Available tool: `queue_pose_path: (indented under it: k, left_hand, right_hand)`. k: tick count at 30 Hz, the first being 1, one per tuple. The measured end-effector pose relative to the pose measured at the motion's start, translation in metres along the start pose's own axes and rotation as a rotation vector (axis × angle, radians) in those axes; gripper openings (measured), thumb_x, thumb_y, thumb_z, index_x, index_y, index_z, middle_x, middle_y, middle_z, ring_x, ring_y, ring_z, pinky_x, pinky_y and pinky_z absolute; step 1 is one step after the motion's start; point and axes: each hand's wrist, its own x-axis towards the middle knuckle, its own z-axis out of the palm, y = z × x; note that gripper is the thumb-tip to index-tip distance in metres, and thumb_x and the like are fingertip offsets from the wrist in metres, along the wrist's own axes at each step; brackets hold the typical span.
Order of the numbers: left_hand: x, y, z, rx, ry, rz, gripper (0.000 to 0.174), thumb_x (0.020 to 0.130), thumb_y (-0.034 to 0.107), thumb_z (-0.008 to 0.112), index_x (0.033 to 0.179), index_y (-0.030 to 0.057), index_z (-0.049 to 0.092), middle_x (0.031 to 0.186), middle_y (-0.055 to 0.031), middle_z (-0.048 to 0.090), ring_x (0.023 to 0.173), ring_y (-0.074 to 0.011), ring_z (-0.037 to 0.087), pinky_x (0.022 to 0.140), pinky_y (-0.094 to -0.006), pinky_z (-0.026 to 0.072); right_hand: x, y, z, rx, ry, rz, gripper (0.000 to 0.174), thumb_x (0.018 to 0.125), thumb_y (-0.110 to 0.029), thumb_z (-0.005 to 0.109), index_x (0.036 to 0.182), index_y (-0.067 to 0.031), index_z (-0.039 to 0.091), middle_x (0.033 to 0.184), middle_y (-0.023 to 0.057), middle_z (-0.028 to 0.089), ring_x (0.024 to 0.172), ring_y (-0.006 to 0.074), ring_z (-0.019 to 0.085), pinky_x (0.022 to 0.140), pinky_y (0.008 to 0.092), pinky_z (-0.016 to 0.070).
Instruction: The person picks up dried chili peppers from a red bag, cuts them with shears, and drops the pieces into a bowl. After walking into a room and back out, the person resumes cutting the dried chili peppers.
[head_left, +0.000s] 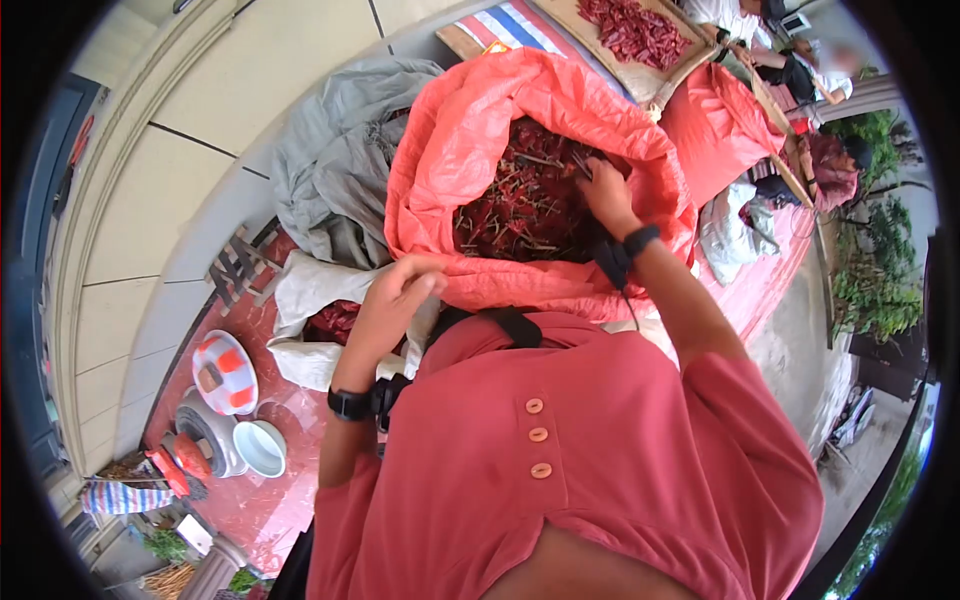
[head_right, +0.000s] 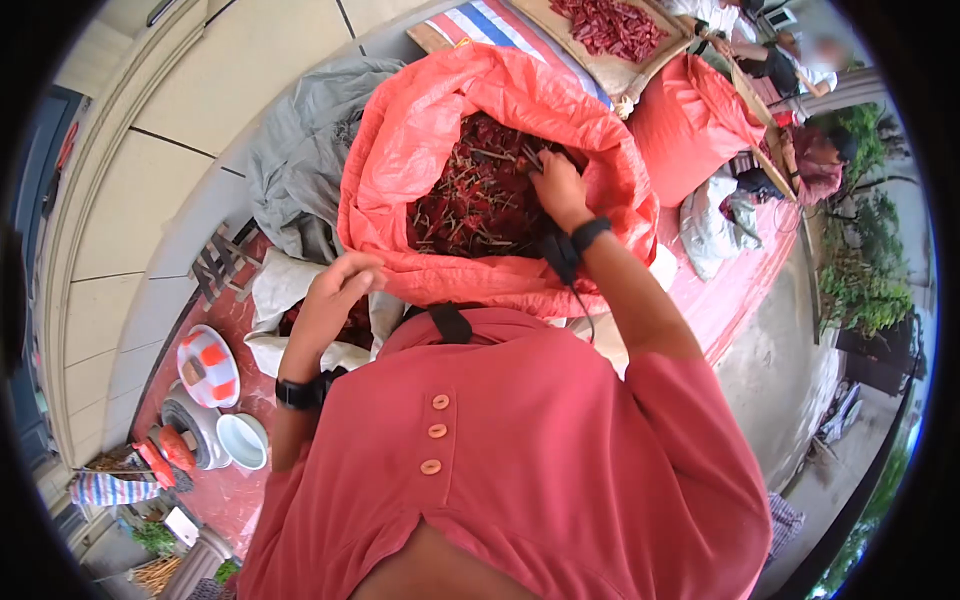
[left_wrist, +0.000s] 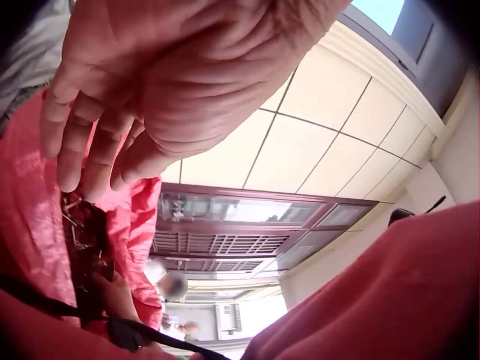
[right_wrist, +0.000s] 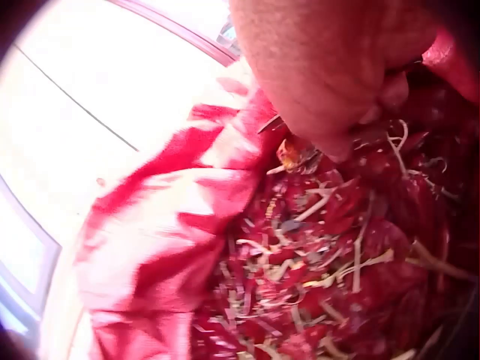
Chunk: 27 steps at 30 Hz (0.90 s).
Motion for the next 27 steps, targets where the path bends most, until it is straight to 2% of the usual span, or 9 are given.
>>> queue_pose_path:
  k: [2, 3, 6, 7, 13, 21, 24, 25, 27]
  left_hand:
    - [0.037, 0.011, 0.015, 0.004, -0.071, 0.070, 0.034, 0.095, 0.019, 0.053, 0.122, -0.0016, 0.052, 0.104, -0.0097, 0.064, 0.097, -0.0173, 0.062, 0.088, -0.0313, 0.0476]
    - [0.060, 0.009, 0.026, 0.031, -0.075, 0.123, 0.037, 0.094, 0.020, 0.055, 0.124, -0.0013, 0.050, 0.106, -0.0114, 0.063, 0.100, -0.0187, 0.061, 0.089, -0.0322, 0.0474]
    - [0.111, 0.025, 0.071, 0.171, -0.023, 0.302, 0.044, 0.093, 0.024, 0.058, 0.129, 0.0000, 0.046, 0.111, -0.0148, 0.062, 0.105, -0.0220, 0.059, 0.091, -0.0342, 0.0463]
    - [0.124, 0.027, 0.084, 0.145, -0.029, 0.328, 0.044, 0.094, 0.023, 0.057, 0.130, 0.0001, 0.046, 0.113, -0.0136, 0.061, 0.106, -0.0201, 0.058, 0.092, -0.0334, 0.0456]
    - [0.142, 0.046, 0.131, -0.019, -0.088, 0.367, 0.032, 0.096, 0.022, 0.055, 0.120, 0.0004, 0.052, 0.108, -0.0075, 0.060, 0.097, -0.0113, 0.057, 0.084, -0.0261, 0.0465]
    - [0.125, 0.066, 0.119, -0.017, -0.243, 0.317, 0.022, 0.093, 0.014, 0.057, 0.107, -0.0016, 0.052, 0.091, -0.0089, 0.064, 0.083, -0.0164, 0.062, 0.074, -0.0295, 0.0493]
    - [0.118, 0.069, 0.115, 0.136, -0.210, 0.347, 0.025, 0.092, 0.015, 0.059, 0.109, -0.0008, 0.051, 0.091, -0.0092, 0.061, 0.085, -0.0162, 0.060, 0.075, -0.0299, 0.0484]
    - [0.120, 0.064, 0.112, 0.176, -0.189, 0.396, 0.025, 0.092, 0.015, 0.060, 0.109, 0.0004, 0.050, 0.093, -0.0073, 0.059, 0.087, -0.0135, 0.057, 0.076, -0.0285, 0.0474]
    - [0.124, 0.057, 0.106, 0.222, -0.230, 0.406, 0.027, 0.091, 0.017, 0.061, 0.109, 0.0009, 0.050, 0.097, -0.0070, 0.056, 0.093, -0.0136, 0.054, 0.080, -0.0293, 0.0466]
  right_hand:
    - [-0.015, -0.002, -0.012, 0.377, -0.017, -0.037, 0.030, 0.079, -0.016, 0.069, 0.108, -0.0071, 0.063, 0.095, 0.0141, 0.066, 0.090, 0.0293, 0.064, 0.079, 0.0398, 0.0493]
    - [-0.023, -0.003, -0.012, 0.722, -0.001, -0.118, 0.024, 0.082, -0.011, 0.069, 0.103, -0.0032, 0.063, 0.086, 0.0057, 0.067, 0.082, 0.0143, 0.062, 0.076, 0.0301, 0.0484]
    - [-0.056, -0.043, -0.058, 1.105, -0.182, 0.096, 0.017, 0.085, -0.006, 0.067, 0.102, -0.0012, 0.063, 0.085, -0.0020, 0.064, 0.078, 0.0045, 0.056, 0.074, 0.0224, 0.0469]
    - [-0.061, -0.051, -0.057, 1.269, -0.148, 0.022, 0.015, 0.086, -0.004, 0.066, 0.101, -0.0026, 0.063, 0.084, -0.0040, 0.063, 0.074, 0.0032, 0.055, 0.072, 0.0200, 0.0462]
    - [-0.092, -0.070, -0.073, 1.169, -0.007, -0.105, 0.016, 0.087, -0.002, 0.065, 0.102, -0.0016, 0.061, 0.091, -0.0012, 0.062, 0.083, 0.0056, 0.056, 0.076, 0.0219, 0.0469]
    - [-0.103, -0.078, -0.110, 1.492, -0.073, -0.169, 0.024, 0.093, -0.011, 0.060, 0.113, 0.0004, 0.062, 0.093, 0.0027, 0.063, 0.086, 0.0087, 0.058, 0.078, 0.0237, 0.0469]
    - [-0.087, -0.078, -0.103, 1.167, -0.044, -0.283, 0.020, 0.091, -0.011, 0.062, 0.109, -0.0015, 0.065, 0.092, 0.0013, 0.062, 0.085, 0.0082, 0.057, 0.077, 0.0239, 0.0466]
    - [-0.090, -0.083, -0.110, 1.257, -0.133, -0.170, 0.014, 0.088, -0.008, 0.064, 0.100, -0.0019, 0.068, 0.092, 0.0009, 0.061, 0.088, 0.0084, 0.056, 0.079, 0.0248, 0.0458]
    - [-0.089, -0.083, -0.111, 1.200, -0.180, -0.237, 0.011, 0.086, -0.006, 0.066, 0.096, -0.0022, 0.068, 0.094, 0.0015, 0.061, 0.088, 0.0095, 0.056, 0.081, 0.0253, 0.0458]
